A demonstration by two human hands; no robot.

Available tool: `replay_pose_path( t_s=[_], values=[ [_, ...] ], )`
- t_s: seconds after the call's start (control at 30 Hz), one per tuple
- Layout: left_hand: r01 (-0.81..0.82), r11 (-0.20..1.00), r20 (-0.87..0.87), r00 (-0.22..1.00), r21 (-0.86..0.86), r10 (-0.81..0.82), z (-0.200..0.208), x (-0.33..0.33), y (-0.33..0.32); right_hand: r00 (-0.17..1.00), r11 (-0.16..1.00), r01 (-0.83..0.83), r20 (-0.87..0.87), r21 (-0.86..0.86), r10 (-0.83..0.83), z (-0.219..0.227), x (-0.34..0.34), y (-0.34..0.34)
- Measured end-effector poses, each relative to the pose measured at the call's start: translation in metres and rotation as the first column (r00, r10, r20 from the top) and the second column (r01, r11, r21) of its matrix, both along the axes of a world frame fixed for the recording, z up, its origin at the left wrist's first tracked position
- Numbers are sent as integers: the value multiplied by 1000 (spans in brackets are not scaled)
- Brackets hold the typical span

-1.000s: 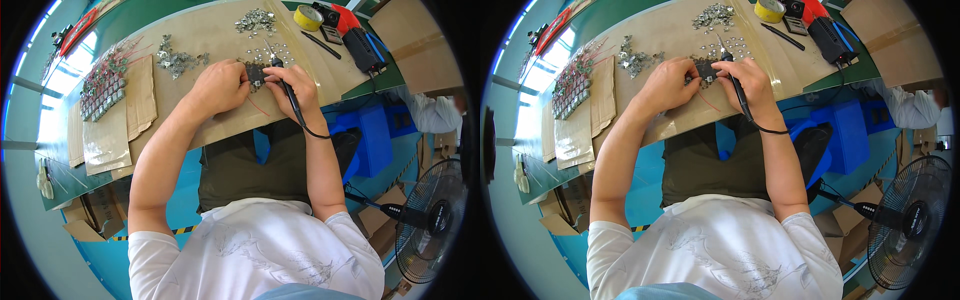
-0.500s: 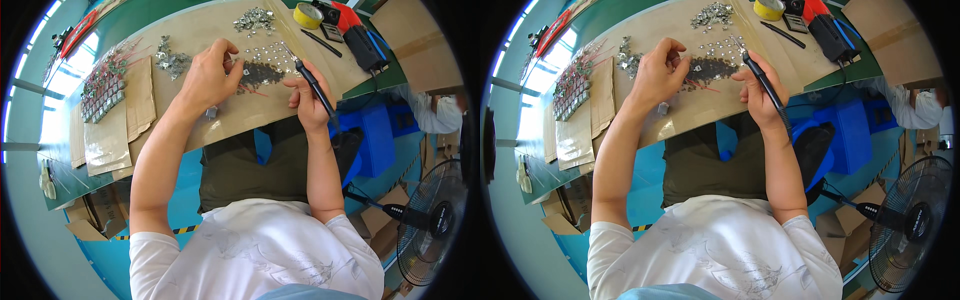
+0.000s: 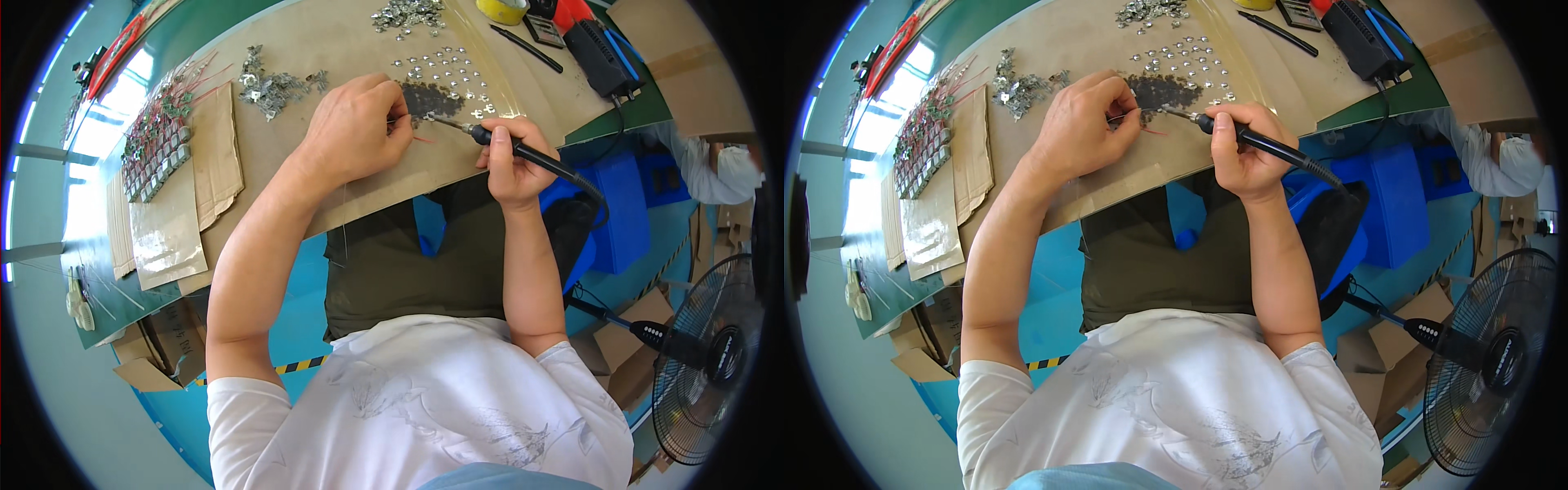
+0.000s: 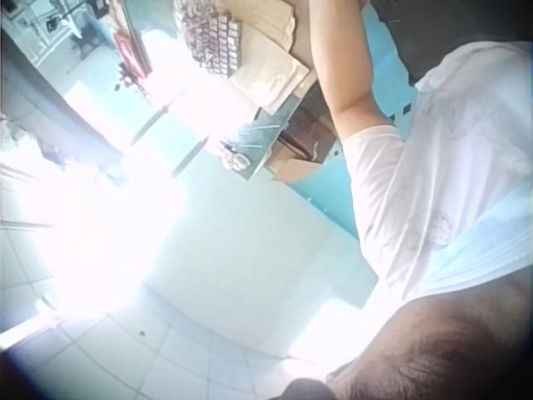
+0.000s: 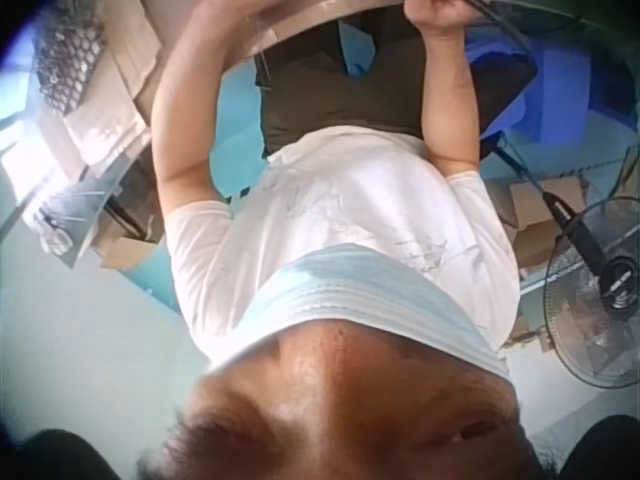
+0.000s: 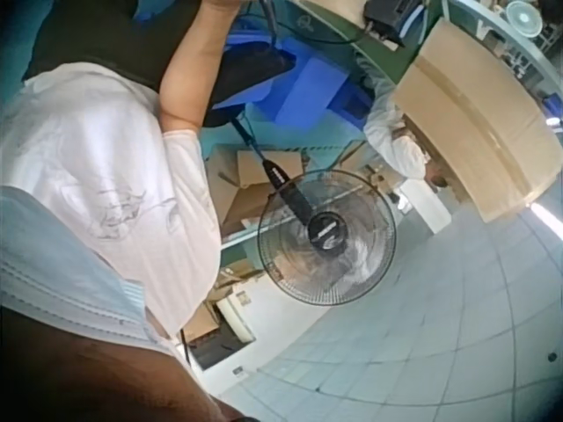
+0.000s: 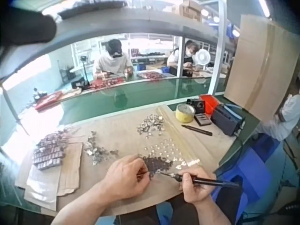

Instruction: Soldering electronic components and wires onto small circuit boards at a factory workstation.

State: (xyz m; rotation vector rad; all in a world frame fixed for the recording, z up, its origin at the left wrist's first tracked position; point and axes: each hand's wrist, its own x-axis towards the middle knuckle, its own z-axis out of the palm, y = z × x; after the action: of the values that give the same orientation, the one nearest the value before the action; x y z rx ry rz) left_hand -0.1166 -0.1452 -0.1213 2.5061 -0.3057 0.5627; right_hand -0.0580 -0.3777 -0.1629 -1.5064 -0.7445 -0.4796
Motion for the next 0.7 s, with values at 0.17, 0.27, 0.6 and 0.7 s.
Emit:
replay_pose_path(
  t_s=[0.17, 0.27, 0.6, 0.7],
  values=[
    [-2, 1000, -5, 1000, 27, 2, 1, 0, -1, 995, 995, 26, 96, -95, -17, 2, 2, -1],
    [-3, 1000, 0, 1000, 23, 3, 0, -1, 0, 998, 996, 16, 60, -85, -11, 1, 1, 3],
    [1, 1000, -34, 999, 28, 0, 1, 0, 0, 998, 994, 28, 51, -102, -23, 3, 1, 1],
    [6, 1000, -38, 999, 31, -5, 0, 0, 0, 997, 995, 24, 79, -101, -17, 2, 1, 2]
  ],
)
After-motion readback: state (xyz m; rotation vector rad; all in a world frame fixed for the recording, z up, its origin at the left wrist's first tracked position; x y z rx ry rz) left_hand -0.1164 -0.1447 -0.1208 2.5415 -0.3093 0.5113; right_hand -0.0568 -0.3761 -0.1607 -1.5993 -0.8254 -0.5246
